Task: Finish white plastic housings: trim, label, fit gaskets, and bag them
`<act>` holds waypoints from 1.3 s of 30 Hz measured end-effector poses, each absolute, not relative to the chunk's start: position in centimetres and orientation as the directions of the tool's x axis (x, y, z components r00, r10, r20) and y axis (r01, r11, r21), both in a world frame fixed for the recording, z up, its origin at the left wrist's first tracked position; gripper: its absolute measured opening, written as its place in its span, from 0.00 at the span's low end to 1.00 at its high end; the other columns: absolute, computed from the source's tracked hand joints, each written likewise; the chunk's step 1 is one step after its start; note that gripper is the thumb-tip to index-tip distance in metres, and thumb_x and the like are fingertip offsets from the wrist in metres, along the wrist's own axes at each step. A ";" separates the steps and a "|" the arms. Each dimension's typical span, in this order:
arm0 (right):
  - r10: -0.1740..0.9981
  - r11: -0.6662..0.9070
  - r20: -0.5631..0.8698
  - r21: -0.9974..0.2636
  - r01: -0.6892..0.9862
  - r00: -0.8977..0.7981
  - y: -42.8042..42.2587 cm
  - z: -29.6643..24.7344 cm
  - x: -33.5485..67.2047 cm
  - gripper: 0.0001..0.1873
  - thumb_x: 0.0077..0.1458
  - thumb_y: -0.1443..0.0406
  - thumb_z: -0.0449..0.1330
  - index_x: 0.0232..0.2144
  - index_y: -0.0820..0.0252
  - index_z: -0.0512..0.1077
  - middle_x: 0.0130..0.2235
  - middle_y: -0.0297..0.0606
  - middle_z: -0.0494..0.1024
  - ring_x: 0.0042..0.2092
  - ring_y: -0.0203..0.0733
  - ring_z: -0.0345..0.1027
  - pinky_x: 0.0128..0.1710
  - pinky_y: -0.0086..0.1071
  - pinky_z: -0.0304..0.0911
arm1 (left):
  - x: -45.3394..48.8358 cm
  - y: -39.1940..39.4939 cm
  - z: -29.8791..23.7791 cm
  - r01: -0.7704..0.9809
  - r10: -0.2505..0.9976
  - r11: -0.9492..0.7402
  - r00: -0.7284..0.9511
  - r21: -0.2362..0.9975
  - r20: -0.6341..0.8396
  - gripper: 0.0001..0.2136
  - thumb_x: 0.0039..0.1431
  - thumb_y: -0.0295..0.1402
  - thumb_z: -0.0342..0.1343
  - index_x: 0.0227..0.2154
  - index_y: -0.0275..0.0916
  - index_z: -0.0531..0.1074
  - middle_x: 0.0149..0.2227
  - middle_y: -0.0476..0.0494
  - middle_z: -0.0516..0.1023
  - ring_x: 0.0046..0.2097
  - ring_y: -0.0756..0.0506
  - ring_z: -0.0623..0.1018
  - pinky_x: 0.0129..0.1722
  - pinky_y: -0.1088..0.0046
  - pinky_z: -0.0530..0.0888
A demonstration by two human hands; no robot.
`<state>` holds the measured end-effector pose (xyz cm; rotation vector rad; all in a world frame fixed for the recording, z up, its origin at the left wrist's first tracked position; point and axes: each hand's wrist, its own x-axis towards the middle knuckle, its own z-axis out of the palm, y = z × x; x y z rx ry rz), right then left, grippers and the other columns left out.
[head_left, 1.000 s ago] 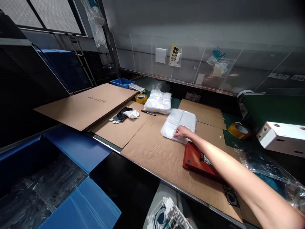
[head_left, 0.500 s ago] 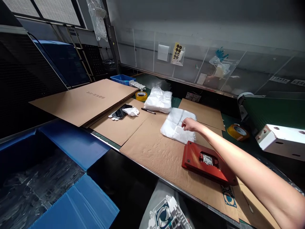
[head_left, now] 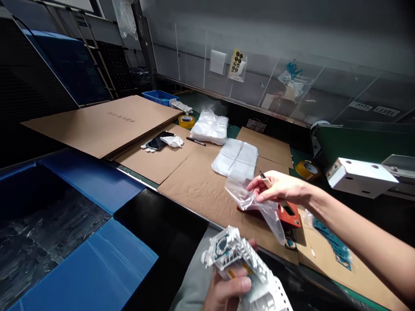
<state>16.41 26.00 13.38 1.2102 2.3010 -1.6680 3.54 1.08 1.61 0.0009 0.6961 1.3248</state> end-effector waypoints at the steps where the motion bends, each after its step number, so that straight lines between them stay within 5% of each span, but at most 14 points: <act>1: 0.568 0.046 -0.462 -0.809 0.586 -0.681 24.1 12.6 16.8 0.26 0.43 0.53 0.71 0.45 0.57 0.78 0.34 0.34 0.80 0.24 0.31 0.60 0.19 0.26 0.48 | 3.9 1.4 1.6 -0.892 0.903 0.237 0.057 0.384 -0.425 0.20 0.36 0.27 0.69 0.38 0.40 0.82 0.45 0.39 0.83 0.59 0.29 0.74 0.61 0.55 0.68; 7: 0.710 -0.086 -0.437 -0.832 0.548 -0.552 14.2 6.9 19.5 0.10 0.47 0.59 0.69 0.26 0.60 0.77 0.25 0.32 0.76 0.29 0.37 0.66 0.30 0.30 0.59 | 4.9 0.5 1.7 -0.869 0.929 0.217 0.044 0.444 -0.367 0.28 0.42 0.29 0.66 0.51 0.37 0.78 0.42 0.38 0.85 0.57 0.30 0.76 0.60 0.53 0.69; 14: 0.772 -0.209 -0.456 -0.840 0.501 -0.442 6.1 3.8 22.6 0.06 0.53 0.62 0.63 0.32 0.56 0.78 0.37 0.36 0.82 0.40 0.46 0.74 0.43 0.36 0.66 | 4.8 -3.5 1.1 -0.835 0.883 0.312 0.078 0.454 -0.464 0.29 0.43 0.29 0.66 0.54 0.37 0.77 0.47 0.37 0.84 0.59 0.29 0.75 0.61 0.53 0.68; 21: 0.826 -0.323 -0.479 -0.834 0.448 -0.297 3.2 1.8 25.0 0.09 0.52 0.56 0.65 0.32 0.54 0.79 0.36 0.39 0.83 0.39 0.49 0.76 0.42 0.40 0.70 | 3.6 -4.7 0.2 -0.776 0.868 0.388 0.127 0.497 -0.480 0.26 0.42 0.28 0.66 0.50 0.38 0.80 0.57 0.36 0.79 0.64 0.28 0.70 0.59 0.55 0.71; 27: 0.852 -0.334 -0.470 -0.828 0.450 -0.233 2.1 0.7 25.2 0.10 0.51 0.54 0.66 0.28 0.53 0.76 0.32 0.36 0.81 0.36 0.46 0.74 0.38 0.38 0.70 | 5.1 -4.4 -1.1 -0.680 0.789 0.560 0.266 0.473 -0.554 0.14 0.43 0.27 0.67 0.36 0.33 0.83 0.42 0.35 0.85 0.51 0.30 0.81 0.51 0.57 0.76; 31: 0.850 -0.348 -0.476 -0.830 0.437 -0.227 1.3 0.4 25.2 0.11 0.55 0.53 0.63 0.31 0.54 0.76 0.35 0.38 0.81 0.39 0.48 0.75 0.41 0.39 0.70 | 7.0 -3.9 -0.9 -0.647 0.761 0.584 0.224 0.491 -0.609 0.17 0.43 0.26 0.68 0.40 0.32 0.82 0.41 0.35 0.86 0.45 0.33 0.83 0.45 0.62 0.78; 33: 0.847 -0.397 -0.487 -0.846 0.355 -0.213 1.1 0.3 25.7 0.11 0.55 0.54 0.64 0.31 0.54 0.77 0.36 0.39 0.81 0.40 0.48 0.74 0.41 0.39 0.69 | 7.3 -3.7 -0.9 -0.649 0.736 0.591 0.188 0.480 -0.651 0.19 0.42 0.26 0.70 0.42 0.32 0.81 0.39 0.35 0.86 0.42 0.34 0.84 0.41 0.64 0.78; 35: 0.835 -0.493 -0.521 -0.852 0.178 -0.176 1.1 0.2 26.6 0.10 0.56 0.54 0.65 0.32 0.53 0.75 0.35 0.39 0.80 0.36 0.46 0.72 0.30 0.35 0.66 | 7.3 -3.6 -1.1 -0.659 0.706 0.596 0.157 0.459 -0.691 0.21 0.40 0.26 0.72 0.42 0.32 0.80 0.37 0.36 0.86 0.38 0.36 0.84 0.37 0.65 0.78; 39: 0.791 -0.611 -0.599 -0.783 -0.117 -0.122 1.8 0.4 29.2 0.13 0.56 0.52 0.64 0.36 0.50 0.68 0.33 0.38 0.76 0.27 0.40 0.65 0.14 0.28 0.38 | 6.5 -2.9 -2.0 -0.678 0.651 0.590 0.077 0.439 -0.755 0.18 0.42 0.25 0.71 0.40 0.34 0.79 0.34 0.43 0.85 0.34 0.42 0.82 0.38 0.68 0.79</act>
